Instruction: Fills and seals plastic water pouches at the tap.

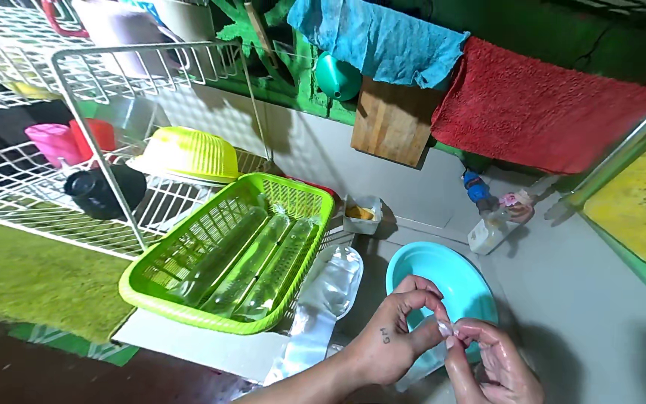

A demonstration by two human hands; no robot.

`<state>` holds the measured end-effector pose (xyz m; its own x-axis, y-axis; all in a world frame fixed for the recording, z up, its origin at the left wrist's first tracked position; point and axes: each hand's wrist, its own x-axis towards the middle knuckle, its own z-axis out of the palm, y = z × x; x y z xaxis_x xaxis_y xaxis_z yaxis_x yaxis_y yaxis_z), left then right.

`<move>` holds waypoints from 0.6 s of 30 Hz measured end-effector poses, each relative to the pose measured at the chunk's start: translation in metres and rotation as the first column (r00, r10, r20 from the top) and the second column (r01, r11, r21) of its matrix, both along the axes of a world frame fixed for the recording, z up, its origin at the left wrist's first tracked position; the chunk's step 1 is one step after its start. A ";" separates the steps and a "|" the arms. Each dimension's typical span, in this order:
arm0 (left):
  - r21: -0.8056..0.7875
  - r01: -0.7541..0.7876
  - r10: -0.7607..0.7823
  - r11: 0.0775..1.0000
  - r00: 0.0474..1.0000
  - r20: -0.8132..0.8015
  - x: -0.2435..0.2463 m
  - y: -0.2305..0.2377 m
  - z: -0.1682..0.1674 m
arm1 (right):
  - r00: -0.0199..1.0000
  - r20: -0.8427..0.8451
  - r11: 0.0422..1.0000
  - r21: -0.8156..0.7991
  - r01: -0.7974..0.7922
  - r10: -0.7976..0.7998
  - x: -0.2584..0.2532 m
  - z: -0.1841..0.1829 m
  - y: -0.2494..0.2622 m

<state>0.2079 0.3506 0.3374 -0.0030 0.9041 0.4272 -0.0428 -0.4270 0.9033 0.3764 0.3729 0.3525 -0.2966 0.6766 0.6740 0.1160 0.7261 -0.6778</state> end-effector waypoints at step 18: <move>-0.306 0.179 -0.025 0.935 0.894 0.447 0.010 -0.008 0.008 | 0.986 0.165 0.992 0.119 -0.037 0.017 0.011 0.000 0.012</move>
